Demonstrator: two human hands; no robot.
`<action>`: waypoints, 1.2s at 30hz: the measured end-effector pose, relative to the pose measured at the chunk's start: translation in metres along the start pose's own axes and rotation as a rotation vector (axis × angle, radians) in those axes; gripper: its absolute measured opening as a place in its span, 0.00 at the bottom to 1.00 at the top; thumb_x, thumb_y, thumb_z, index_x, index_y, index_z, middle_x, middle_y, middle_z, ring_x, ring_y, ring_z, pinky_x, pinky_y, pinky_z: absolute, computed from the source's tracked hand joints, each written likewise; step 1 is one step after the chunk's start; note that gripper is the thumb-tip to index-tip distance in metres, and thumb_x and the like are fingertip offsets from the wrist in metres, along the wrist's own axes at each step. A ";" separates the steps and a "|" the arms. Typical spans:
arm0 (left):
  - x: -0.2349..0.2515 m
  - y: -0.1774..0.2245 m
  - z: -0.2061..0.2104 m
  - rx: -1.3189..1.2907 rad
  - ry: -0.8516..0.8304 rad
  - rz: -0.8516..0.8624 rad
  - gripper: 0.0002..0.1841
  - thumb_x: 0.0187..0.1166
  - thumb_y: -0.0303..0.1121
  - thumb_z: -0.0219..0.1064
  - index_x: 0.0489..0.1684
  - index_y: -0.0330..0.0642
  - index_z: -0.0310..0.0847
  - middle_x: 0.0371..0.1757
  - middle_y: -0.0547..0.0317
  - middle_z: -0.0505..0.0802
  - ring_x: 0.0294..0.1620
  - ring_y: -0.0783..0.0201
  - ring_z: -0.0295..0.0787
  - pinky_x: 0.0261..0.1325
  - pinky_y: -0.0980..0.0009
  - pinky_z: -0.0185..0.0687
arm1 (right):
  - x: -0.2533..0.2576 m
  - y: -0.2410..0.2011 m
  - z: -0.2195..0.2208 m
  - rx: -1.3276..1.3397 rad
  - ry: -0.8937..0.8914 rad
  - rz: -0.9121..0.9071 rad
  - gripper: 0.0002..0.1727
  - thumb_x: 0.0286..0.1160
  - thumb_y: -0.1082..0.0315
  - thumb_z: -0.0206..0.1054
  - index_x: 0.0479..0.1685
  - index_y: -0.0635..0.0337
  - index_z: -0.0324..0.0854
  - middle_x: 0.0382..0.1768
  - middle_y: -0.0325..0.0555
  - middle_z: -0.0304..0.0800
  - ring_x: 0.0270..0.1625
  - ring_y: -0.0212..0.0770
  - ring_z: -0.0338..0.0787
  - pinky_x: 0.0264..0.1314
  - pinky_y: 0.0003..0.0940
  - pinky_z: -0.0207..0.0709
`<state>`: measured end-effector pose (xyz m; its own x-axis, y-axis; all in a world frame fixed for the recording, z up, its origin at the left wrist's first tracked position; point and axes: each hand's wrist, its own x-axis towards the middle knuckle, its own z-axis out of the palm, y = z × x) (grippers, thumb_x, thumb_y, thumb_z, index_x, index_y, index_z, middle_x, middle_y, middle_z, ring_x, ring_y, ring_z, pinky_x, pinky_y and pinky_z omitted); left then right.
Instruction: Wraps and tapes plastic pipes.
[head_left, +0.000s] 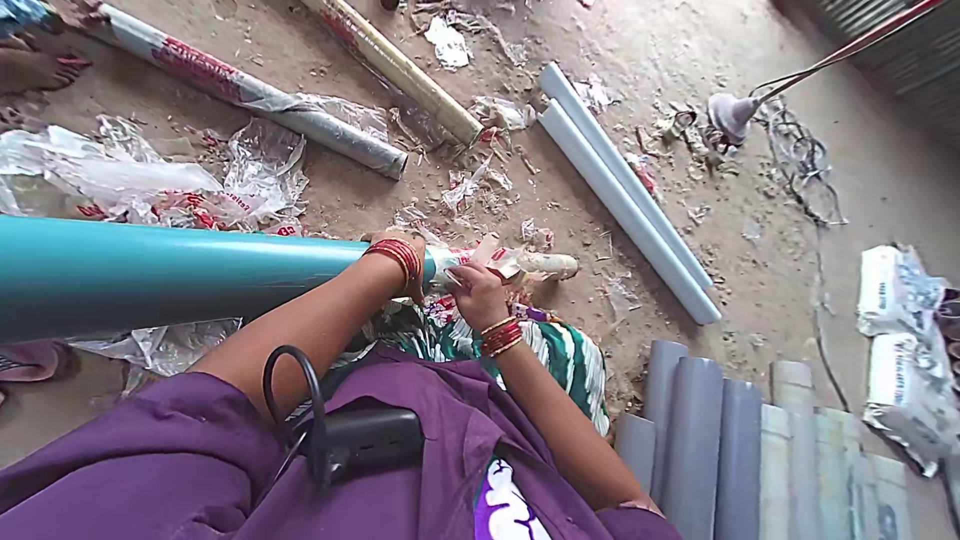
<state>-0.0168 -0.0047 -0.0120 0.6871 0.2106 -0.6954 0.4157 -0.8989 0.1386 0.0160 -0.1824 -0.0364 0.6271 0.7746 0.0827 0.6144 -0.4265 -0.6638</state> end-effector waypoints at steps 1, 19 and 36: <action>0.010 -0.004 0.003 0.053 -0.008 0.011 0.58 0.54 0.65 0.85 0.85 0.38 0.66 0.66 0.30 0.86 0.68 0.31 0.84 0.65 0.30 0.75 | 0.004 0.000 0.008 -0.009 -0.025 0.027 0.14 0.70 0.79 0.75 0.54 0.70 0.90 0.55 0.65 0.92 0.57 0.59 0.92 0.64 0.53 0.84; 0.044 -0.022 -0.005 -0.011 -0.140 0.102 0.45 0.63 0.56 0.84 0.74 0.31 0.75 0.62 0.38 0.89 0.65 0.43 0.87 0.67 0.42 0.78 | 0.046 0.030 0.015 0.144 -0.146 -0.032 0.07 0.62 0.79 0.77 0.37 0.71 0.87 0.44 0.59 0.88 0.44 0.49 0.86 0.49 0.45 0.79; 0.010 -0.012 -0.035 -0.194 -0.189 0.000 0.43 0.70 0.45 0.81 0.83 0.32 0.67 0.70 0.33 0.85 0.73 0.38 0.81 0.74 0.38 0.71 | 0.056 0.049 0.028 0.353 0.003 -0.151 0.03 0.65 0.79 0.77 0.35 0.72 0.92 0.48 0.60 0.91 0.52 0.49 0.90 0.59 0.41 0.83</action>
<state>0.0061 0.0215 0.0046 0.5713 0.1190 -0.8121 0.5349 -0.8044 0.2584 0.0674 -0.1472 -0.0854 0.5438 0.8148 0.2012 0.4978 -0.1201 -0.8589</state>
